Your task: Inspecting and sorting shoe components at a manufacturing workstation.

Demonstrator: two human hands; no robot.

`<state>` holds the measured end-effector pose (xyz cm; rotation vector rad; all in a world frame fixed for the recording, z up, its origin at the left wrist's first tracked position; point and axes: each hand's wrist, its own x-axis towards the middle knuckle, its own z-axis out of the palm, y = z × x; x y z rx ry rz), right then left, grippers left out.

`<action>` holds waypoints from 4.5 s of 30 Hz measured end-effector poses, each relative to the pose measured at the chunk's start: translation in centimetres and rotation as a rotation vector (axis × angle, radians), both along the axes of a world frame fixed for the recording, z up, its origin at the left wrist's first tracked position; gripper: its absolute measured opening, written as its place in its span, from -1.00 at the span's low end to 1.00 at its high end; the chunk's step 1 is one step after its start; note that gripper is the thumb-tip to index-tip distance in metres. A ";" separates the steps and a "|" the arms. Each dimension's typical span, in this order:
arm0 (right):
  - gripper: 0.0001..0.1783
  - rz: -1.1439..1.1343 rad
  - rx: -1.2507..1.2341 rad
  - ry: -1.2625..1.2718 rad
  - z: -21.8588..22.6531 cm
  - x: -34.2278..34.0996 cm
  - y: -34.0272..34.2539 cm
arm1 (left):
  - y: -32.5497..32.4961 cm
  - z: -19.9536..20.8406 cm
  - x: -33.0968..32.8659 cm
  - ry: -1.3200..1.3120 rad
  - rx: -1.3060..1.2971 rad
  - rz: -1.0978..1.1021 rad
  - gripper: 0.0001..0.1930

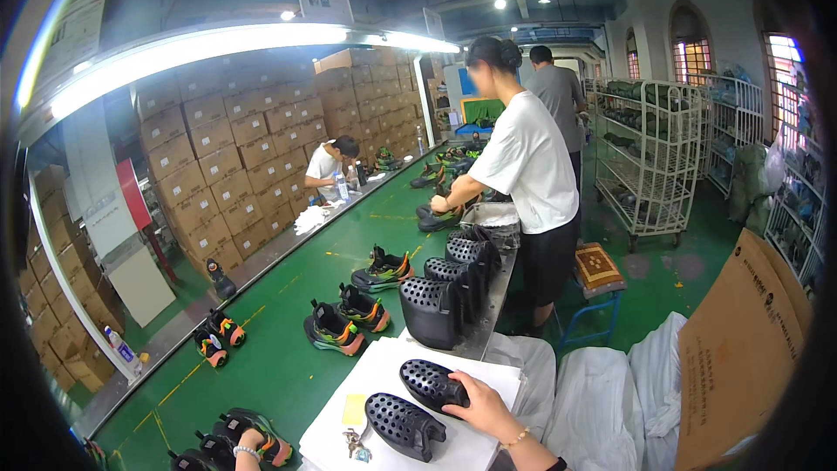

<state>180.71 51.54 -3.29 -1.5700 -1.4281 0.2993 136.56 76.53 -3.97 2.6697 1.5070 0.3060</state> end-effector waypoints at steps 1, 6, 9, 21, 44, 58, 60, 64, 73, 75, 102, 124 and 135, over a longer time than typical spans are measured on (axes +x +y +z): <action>-0.29 -0.005 0.022 -0.009 0.1 0.1 -0.1 | -0.4 -0.1 0.1 0.018 -0.004 -0.020 -0.74; -0.32 -0.033 0.051 0.023 0.6 0.0 0.0 | -3.3 -1.7 -0.7 0.105 -0.052 -0.100 -0.74; -0.30 -0.064 0.094 0.077 1.7 -0.6 -0.1 | -4.4 -2.8 -2.1 0.149 -0.083 -0.129 -0.74; -0.44 -0.101 0.329 0.402 5.6 -0.4 -6.3 | -3.3 -8.1 -6.1 0.093 0.190 0.521 -0.80; -0.59 0.445 0.082 0.092 15.0 -16.5 -0.7 | -11.7 0.7 -4.6 -0.183 0.221 0.540 -0.81; -0.65 0.594 0.011 -0.717 4.9 -39.5 13.0 | -21.1 -4.7 -2.5 -0.916 0.121 0.620 -0.56; -0.65 0.592 0.034 -0.794 3.1 -40.1 13.4 | -21.1 -4.3 -2.2 -0.945 0.116 0.627 -0.57; -0.87 0.586 0.045 -0.900 1.4 -40.4 14.2 | -21.0 -4.0 -2.0 -0.975 0.105 0.642 -0.60; -0.88 0.408 -0.234 -0.743 2.1 -43.0 14.7 | -19.9 -5.3 -3.4 -0.968 0.144 0.606 -0.64; -0.91 0.397 -0.203 -0.723 1.7 -42.8 14.5 | -20.4 -4.2 -3.4 -0.962 0.120 0.614 -0.64; -0.80 0.734 -0.476 -0.671 1.6 -42.9 18.4 | -19.4 -4.9 -2.8 -1.180 0.020 0.599 -0.71; -0.44 -0.124 -0.749 -0.514 2.6 -5.8 42.0 | -17.0 -6.5 -0.2 -0.948 0.148 0.813 -0.52; 0.09 -0.123 -0.623 -0.178 -0.1 -15.8 41.0 | -17.3 -5.2 -2.0 -0.845 0.594 0.774 -0.45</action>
